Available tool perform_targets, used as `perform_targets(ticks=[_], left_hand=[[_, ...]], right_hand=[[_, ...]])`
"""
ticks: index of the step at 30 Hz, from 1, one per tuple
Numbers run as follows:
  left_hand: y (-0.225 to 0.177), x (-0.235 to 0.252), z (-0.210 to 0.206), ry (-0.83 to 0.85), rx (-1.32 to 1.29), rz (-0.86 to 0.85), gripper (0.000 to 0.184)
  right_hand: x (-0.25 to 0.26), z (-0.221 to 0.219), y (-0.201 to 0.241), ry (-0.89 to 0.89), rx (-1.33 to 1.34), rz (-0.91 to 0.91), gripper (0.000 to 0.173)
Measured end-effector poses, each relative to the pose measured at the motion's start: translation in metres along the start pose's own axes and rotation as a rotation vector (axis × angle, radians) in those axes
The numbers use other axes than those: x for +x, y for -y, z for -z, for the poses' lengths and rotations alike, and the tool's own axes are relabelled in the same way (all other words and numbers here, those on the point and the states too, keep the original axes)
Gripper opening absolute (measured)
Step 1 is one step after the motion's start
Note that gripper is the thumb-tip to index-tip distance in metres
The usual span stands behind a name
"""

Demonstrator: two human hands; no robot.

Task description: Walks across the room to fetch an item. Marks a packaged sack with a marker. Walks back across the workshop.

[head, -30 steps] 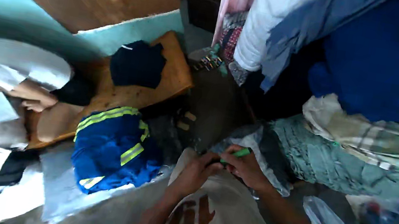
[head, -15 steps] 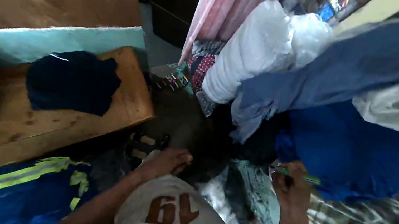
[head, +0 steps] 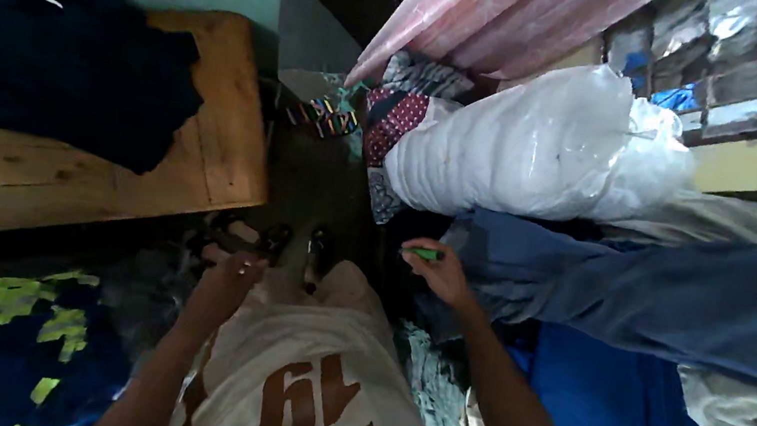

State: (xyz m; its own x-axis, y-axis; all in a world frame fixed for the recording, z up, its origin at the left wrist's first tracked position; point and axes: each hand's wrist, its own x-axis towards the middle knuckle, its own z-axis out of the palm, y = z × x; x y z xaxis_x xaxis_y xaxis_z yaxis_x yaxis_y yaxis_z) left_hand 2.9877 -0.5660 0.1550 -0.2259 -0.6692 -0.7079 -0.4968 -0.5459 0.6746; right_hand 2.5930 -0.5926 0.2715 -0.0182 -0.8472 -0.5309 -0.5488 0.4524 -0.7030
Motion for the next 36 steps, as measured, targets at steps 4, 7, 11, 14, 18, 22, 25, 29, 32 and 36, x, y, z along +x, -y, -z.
perform_targets(ticks=[4, 7, 11, 14, 18, 22, 25, 29, 32, 36], left_hand=[[0.010, -0.012, -0.028, -0.128, -0.091, 0.051, 0.042], [0.028, -0.026, -0.052, -0.294, -0.223, 0.143, 0.044], [0.073, -0.040, -0.096, -0.372, -0.241, 0.256, 0.045], [0.109, -0.051, -0.125, -0.382, -0.316, 0.337, 0.044], [0.144, -0.067, -0.162, -0.443, -0.479, 0.435, 0.044], [0.164, -0.079, -0.202, -0.533, -0.670, 0.561, 0.047], [0.170, -0.087, -0.227, -0.549, -0.721, 0.648, 0.049], [0.169, -0.094, -0.251, -0.548, -0.808, 0.683, 0.047], [0.170, -0.090, -0.264, -0.555, -0.842, 0.685, 0.046], [0.174, -0.082, -0.272, -0.576, -0.867, 0.637, 0.048]], right_hand=[[0.058, 0.028, -0.006, -0.103, -0.002, -0.057, 0.021], [0.116, 0.037, -0.007, -0.242, 0.061, -0.009, 0.021], [0.187, 0.042, -0.011, -0.281, -0.182, 0.094, 0.023], [0.231, 0.056, -0.001, -0.135, -0.464, 0.090, 0.028], [0.274, 0.055, 0.013, 0.010, -0.472, 0.032, 0.024], [0.317, 0.045, -0.009, 0.076, -0.831, -0.053, 0.033], [0.333, 0.036, -0.016, 0.141, -1.083, -0.074, 0.039], [0.340, 0.028, -0.014, 0.218, -1.263, -0.082, 0.040], [0.337, 0.026, -0.009, 0.130, -1.255, -0.059, 0.036], [0.319, 0.028, -0.005, 0.139, -1.295, -0.063, 0.037]])
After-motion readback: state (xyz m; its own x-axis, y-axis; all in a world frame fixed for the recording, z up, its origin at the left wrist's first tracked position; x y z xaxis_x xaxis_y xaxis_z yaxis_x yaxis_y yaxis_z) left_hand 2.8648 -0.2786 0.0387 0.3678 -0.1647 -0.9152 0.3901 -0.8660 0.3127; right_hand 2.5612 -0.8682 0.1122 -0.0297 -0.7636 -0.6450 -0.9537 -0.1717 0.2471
